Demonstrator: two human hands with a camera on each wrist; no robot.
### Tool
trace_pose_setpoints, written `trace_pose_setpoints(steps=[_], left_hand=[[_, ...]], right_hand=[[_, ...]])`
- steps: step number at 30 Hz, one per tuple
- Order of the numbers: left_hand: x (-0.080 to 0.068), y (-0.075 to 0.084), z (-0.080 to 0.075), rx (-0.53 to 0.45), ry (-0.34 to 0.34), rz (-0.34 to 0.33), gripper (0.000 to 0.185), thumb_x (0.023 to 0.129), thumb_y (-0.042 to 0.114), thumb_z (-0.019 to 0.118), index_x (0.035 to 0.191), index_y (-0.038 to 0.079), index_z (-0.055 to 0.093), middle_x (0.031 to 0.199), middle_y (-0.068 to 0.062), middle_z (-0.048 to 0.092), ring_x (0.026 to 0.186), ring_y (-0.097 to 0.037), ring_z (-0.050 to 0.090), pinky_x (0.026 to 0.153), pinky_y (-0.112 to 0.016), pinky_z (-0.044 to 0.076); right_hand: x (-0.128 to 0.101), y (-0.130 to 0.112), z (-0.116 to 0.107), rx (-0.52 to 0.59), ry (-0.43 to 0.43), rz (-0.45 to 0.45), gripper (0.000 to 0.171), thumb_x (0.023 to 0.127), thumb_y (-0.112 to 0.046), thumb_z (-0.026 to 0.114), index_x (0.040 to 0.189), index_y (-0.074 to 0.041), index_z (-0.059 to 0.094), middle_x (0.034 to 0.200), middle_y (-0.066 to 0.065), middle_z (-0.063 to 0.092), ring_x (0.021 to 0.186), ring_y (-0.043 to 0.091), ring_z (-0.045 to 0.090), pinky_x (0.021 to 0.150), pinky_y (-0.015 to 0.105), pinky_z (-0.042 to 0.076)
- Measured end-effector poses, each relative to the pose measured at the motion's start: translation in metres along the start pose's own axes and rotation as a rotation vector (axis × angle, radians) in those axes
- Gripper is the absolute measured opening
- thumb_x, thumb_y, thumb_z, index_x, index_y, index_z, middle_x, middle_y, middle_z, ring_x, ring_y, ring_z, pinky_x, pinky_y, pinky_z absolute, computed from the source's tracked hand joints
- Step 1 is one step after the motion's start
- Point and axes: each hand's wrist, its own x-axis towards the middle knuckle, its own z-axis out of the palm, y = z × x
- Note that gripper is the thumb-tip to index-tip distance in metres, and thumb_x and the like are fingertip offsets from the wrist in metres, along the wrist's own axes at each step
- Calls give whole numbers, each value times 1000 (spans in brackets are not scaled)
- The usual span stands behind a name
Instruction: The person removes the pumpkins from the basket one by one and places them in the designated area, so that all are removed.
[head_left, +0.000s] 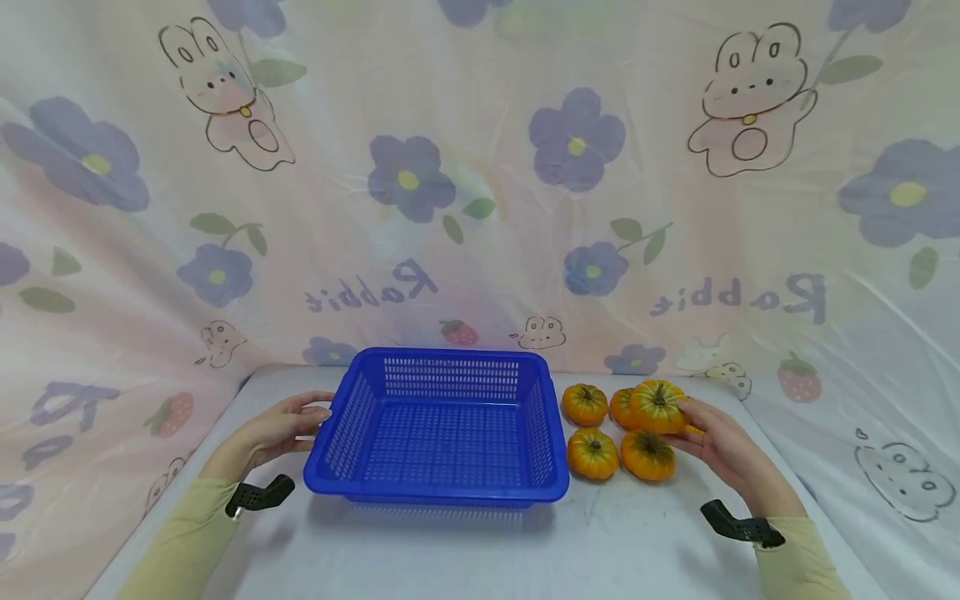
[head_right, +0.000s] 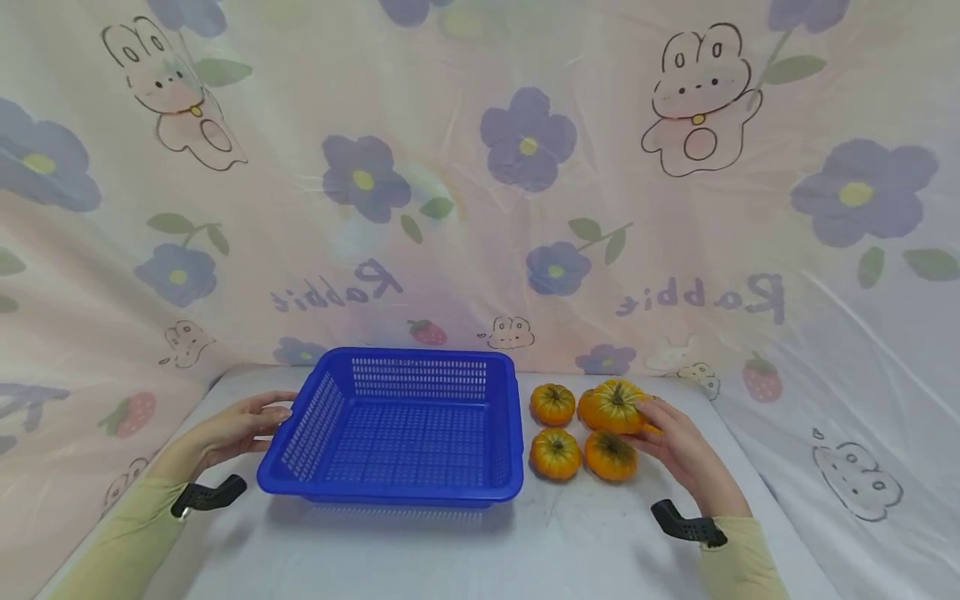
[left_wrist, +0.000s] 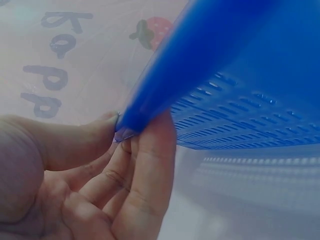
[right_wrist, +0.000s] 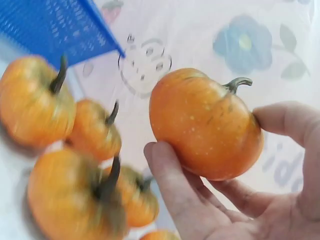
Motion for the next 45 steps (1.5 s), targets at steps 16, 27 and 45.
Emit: trace_pose_setpoints(steps=[16, 27, 45], left_hand=[[0, -1, 0, 4, 23, -4, 58, 100, 16, 51, 147, -3, 22, 106, -11, 64, 93, -23, 63, 81, -40, 55], [2, 0, 2, -4, 48, -14, 55, 101, 14, 49, 147, -2, 23, 109, -14, 64, 95, -26, 63, 84, -44, 53], [1, 0, 2, 1, 58, -20, 57, 100, 17, 52, 146, -2, 24, 108, -13, 64, 94, -26, 64, 83, -44, 54]], right_hand=[[-17, 38, -47, 149, 214, 217, 95, 95, -46, 52, 150, -4, -14, 154, 26, -13, 98, 19, 54, 96, 41, 44], [-13, 53, -62, 69, 300, 282, 94, 96, -49, 47, 147, 0, -17, 153, 25, -18, 139, 43, 8, 95, 37, 42], [-8, 70, -68, 7, 386, 364, 94, 96, -45, 49, 146, 8, -10, 148, 39, 1, 127, 48, 31, 83, 36, 54]])
